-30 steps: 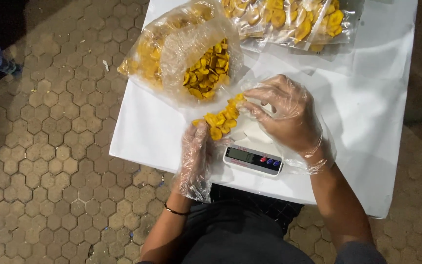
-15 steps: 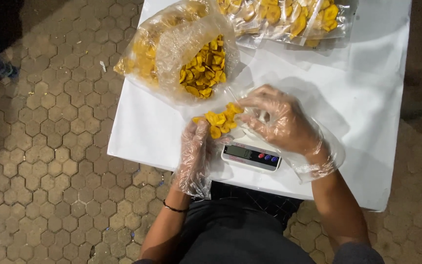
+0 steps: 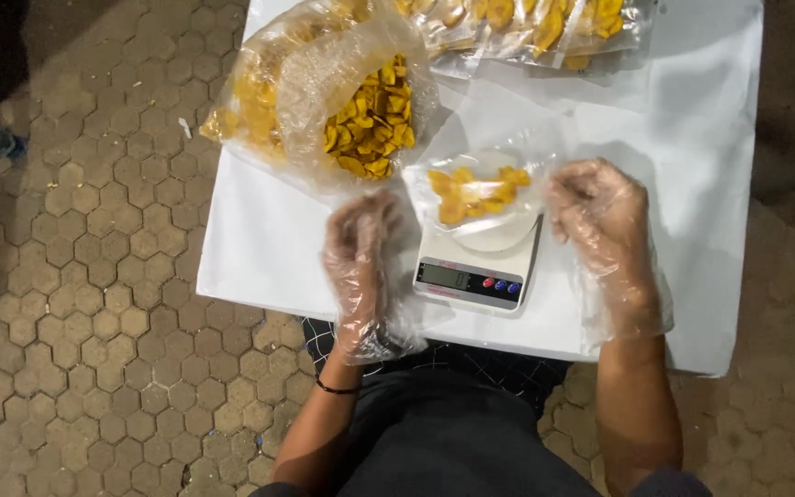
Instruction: Weighing small yellow snacks on a digital scale and placing them into plastic bags for packaging.
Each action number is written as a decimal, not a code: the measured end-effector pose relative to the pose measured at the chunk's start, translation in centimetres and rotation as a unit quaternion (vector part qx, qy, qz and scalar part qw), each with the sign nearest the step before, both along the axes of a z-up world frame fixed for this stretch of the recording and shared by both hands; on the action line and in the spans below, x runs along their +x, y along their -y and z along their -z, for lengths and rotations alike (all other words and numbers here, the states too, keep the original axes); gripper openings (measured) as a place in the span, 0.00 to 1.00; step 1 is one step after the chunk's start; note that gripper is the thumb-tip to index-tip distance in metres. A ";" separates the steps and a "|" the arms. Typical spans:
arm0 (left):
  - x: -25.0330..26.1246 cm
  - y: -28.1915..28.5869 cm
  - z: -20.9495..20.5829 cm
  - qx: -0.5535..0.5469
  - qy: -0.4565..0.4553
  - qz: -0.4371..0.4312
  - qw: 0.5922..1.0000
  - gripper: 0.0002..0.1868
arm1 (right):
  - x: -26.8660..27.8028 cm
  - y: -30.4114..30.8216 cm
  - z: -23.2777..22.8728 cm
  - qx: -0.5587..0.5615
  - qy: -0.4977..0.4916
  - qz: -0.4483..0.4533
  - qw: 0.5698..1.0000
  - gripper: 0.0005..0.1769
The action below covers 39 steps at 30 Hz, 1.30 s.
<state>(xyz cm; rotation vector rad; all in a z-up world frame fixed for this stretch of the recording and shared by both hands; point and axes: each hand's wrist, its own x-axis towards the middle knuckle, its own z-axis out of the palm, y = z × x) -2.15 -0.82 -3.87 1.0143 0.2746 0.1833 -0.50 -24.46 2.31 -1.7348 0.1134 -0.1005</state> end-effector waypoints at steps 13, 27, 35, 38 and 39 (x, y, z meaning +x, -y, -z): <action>0.3 0.8 -1.4 0.244 -0.008 -0.034 0.969 0.04 | -3.3 3.5 6.1 0.019 0.015 0.128 0.991 0.18; -1.0 1.5 -2.3 0.278 -0.037 0.025 0.960 0.10 | -3.7 3.0 4.4 -0.097 -0.001 0.103 0.990 0.14; -0.5 1.5 -2.9 0.392 -0.058 0.058 0.916 0.11 | -4.2 0.8 -0.3 -0.108 -0.016 0.113 0.988 0.16; 0.8 1.8 -2.0 0.402 -0.086 0.084 0.908 0.14 | -3.3 0.2 0.2 -0.057 -0.081 0.086 0.991 0.14; 1.2 1.6 -1.7 0.403 -0.085 0.083 0.908 0.14 | -2.9 0.6 -0.1 -0.056 -0.079 0.086 0.992 0.14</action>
